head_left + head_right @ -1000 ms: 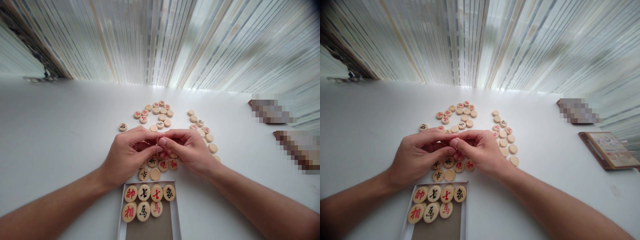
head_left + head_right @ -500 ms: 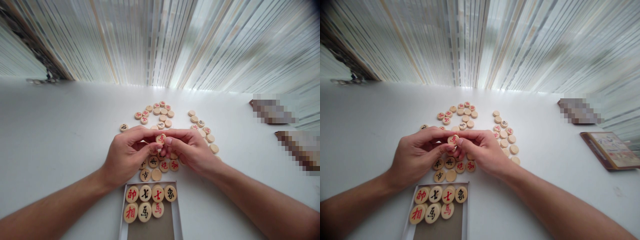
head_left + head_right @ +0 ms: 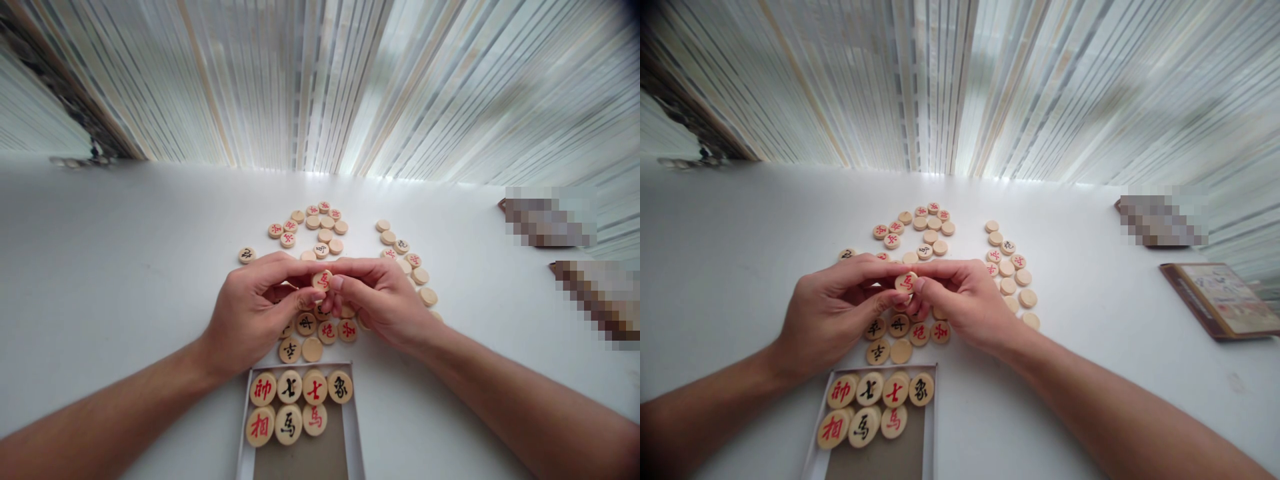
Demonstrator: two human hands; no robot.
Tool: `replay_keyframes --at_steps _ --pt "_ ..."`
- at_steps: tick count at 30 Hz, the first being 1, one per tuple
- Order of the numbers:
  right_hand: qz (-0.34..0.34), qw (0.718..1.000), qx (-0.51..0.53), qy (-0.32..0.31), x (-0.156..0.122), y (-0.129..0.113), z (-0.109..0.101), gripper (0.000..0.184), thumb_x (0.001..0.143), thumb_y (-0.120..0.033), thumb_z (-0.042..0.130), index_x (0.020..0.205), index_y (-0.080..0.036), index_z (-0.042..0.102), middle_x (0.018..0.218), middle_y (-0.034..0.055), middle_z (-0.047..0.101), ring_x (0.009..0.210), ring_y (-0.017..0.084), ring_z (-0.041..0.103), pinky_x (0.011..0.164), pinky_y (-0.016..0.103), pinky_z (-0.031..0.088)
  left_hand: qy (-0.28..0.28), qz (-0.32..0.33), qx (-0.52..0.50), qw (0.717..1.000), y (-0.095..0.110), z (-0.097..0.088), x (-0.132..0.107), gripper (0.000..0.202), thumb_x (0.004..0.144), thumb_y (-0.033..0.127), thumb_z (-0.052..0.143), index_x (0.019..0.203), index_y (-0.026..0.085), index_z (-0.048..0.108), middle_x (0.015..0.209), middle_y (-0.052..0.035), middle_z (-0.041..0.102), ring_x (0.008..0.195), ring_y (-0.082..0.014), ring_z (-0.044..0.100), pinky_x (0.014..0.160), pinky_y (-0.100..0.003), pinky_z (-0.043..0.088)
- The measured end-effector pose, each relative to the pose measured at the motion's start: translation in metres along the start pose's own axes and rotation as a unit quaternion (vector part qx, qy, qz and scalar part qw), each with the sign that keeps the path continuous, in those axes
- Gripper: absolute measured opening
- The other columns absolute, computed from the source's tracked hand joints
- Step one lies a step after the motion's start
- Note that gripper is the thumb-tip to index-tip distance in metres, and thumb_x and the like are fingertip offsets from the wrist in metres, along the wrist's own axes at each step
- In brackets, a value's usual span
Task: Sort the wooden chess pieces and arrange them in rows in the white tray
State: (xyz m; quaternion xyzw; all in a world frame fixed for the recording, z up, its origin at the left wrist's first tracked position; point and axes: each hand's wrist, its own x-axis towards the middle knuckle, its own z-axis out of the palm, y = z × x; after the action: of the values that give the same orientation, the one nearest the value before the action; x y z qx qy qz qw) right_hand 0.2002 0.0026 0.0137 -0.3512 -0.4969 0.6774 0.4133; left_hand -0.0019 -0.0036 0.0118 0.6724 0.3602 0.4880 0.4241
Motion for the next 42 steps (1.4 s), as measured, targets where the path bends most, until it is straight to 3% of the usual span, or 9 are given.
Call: replay_keyframes --at_steps 7,12,19,26,33,38,42 --pt "-0.036 0.999 0.007 0.018 -0.0004 0.0 0.0056 0.027 0.083 -0.038 0.089 0.107 -0.025 0.086 0.075 0.0018 0.078 0.065 0.013 0.068 0.064 0.026 0.059 0.013 -0.012 -0.021 1.0 0.0025 0.003 0.0008 0.026 0.087 0.015 0.082 0.111 0.025 0.082 0.102 -0.0042 0.079 0.088 -0.0171 0.076 0.076 -0.025 0.069" --pt "-0.059 0.995 0.005 0.075 -0.0016 0.0033 0.0087 0.027 0.075 -0.034 0.095 0.099 -0.025 0.086 0.086 0.0044 0.082 0.08 0.019 0.077 0.076 0.034 0.067 0.05 -0.019 -0.022 0.998 0.0016 0.0044 0.0006 0.017 0.088 0.018 0.082 0.105 0.019 0.081 0.101 -0.0055 0.08 0.089 -0.0183 0.079 0.079 -0.027 0.07" --pt "-0.101 0.991 -0.011 0.086 -0.0011 0.0049 0.009 0.025 0.075 -0.028 0.095 0.098 -0.027 0.087 0.093 0.0039 0.082 0.081 0.016 0.078 0.074 0.028 0.067 0.071 -0.014 -0.011 0.997 -0.0004 0.0026 -0.0017 0.016 0.085 0.014 0.084 0.101 0.02 0.083 0.101 -0.0041 0.083 0.092 -0.0181 0.08 0.085 -0.027 0.069" --pt "-0.055 0.994 0.001 0.096 -0.0028 0.0047 0.0073 0.033 0.077 -0.031 0.095 0.108 -0.027 0.086 0.086 0.0035 0.083 0.075 0.018 0.078 0.075 0.034 0.069 0.086 -0.009 -0.005 0.996 0.0041 0.0024 -0.001 0.02 0.083 0.016 0.087 0.102 0.022 0.086 0.099 -0.0033 0.085 0.09 -0.019 0.081 0.082 -0.027 0.07" --pt "-0.011 0.997 0.018 0.071 -0.0013 0.0022 0.0051 0.036 0.078 -0.036 0.094 0.111 -0.024 0.086 0.089 0.0061 0.083 0.07 0.016 0.074 0.07 0.03 0.066 0.095 -0.035 -0.012 0.995 0.0043 0.0021 0.0007 0.015 0.082 0.019 0.087 0.097 0.023 0.087 0.095 -0.0034 0.086 0.085 -0.0216 0.083 0.08 -0.031 0.072" --pt "-0.003 0.998 0.03 0.059 -0.0011 0.0018 0.0044 0.034 0.08 -0.033 0.092 0.112 -0.025 0.085 0.082 0.0045 0.081 0.066 0.013 0.07 0.062 0.024 0.06 0.056 -0.042 -0.064 0.996 0.0005 0.0025 0.0003 0.026 0.082 0.017 0.088 0.108 0.023 0.086 0.102 -0.0048 0.086 0.087 -0.0201 0.083 0.079 -0.026 0.071" --pt "-0.007 0.998 0.032 0.047 -0.0015 0.0019 0.0038 0.031 0.083 -0.034 0.09 0.113 -0.026 0.085 0.081 0.0041 0.081 0.068 0.013 0.071 0.065 0.024 0.06 0.037 -0.048 -0.088 0.994 -0.0004 0.0022 0.0007 0.027 0.084 0.016 0.086 0.11 0.022 0.085 0.105 -0.0058 0.085 0.09 -0.0195 0.082 0.081 -0.026 0.07"
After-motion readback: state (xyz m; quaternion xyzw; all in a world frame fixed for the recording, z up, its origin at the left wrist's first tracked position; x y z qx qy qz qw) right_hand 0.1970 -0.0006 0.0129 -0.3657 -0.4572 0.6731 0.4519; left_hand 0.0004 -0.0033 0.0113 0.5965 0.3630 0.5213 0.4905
